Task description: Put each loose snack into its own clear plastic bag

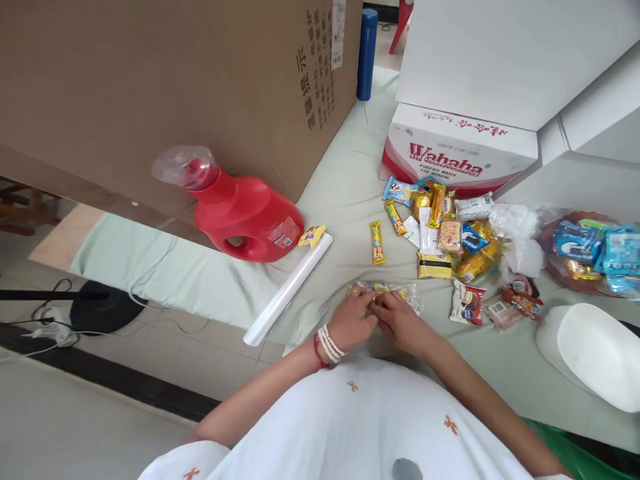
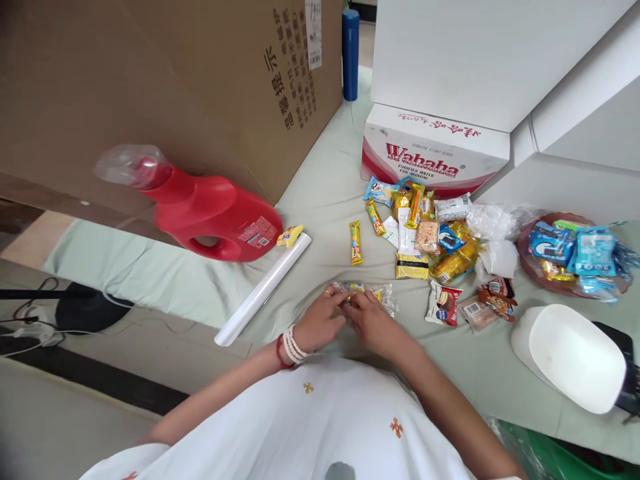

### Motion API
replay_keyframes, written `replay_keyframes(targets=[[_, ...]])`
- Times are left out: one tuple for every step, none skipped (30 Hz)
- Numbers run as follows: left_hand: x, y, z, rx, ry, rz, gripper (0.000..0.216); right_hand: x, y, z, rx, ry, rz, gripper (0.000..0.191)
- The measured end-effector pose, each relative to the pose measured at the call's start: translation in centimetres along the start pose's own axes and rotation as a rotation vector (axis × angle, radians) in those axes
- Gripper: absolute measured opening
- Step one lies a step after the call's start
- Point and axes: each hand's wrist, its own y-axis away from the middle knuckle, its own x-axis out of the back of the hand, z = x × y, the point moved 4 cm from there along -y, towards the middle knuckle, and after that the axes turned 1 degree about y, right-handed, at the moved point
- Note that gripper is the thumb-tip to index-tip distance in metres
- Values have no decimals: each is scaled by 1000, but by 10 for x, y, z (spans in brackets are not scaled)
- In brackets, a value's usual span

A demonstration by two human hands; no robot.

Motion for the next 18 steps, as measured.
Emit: replay_keyframes(targets=[[-4,0,4,-26,-153,10,37,4,4,3,-33,-40,67,41],[-8,1,7,-40,-275,20,37,9,9,8,-108,-46,159,39],[-10,2,7,-49,-369,31,38,14,16,15,-224,-9,271,37],[-11,3,7,-63,-440,44,39,19,24,23,-366,61,381,38],[-11,5,6,-89,-489,59,39,22,32,31,-501,143,463,40],[-11,7,5,-123,-525,80,38,24,38,36,-598,213,491,40],[-10,8,4,-161,-552,106,37,25,42,39,-655,251,466,38],[-10,10,4,-200,-570,130,36,25,43,40,-687,255,411,32],[-10,11,3,-233,-581,148,36,27,42,39,-711,237,349,26],[-11,11,3,-259,-585,155,36,29,39,36,-733,212,286,23],[-12,10,2,-279,-583,149,37,32,34,30,-752,191,234,23],[-14,9,1,-289,-576,138,38,35,27,24,-757,179,191,24],[-16,8,0,-293,-566,125,40,37,18,16,-741,173,149,26],[-18,6,-2,-293,-550,115,40,37,6,8,-697,170,103,27],[-19,5,-5,-289,-529,115,41,35,-6,1,-641,164,59,29],[-19,3,-8,-286,-502,119,40,31,-18,-5,-587,154,26,29],[-18,2,-12,-292,-467,123,39,26,-29,-8,-542,139,5,29],[-17,1,-16,-309,-422,124,37,20,-37,-8,-508,122,0,29]])
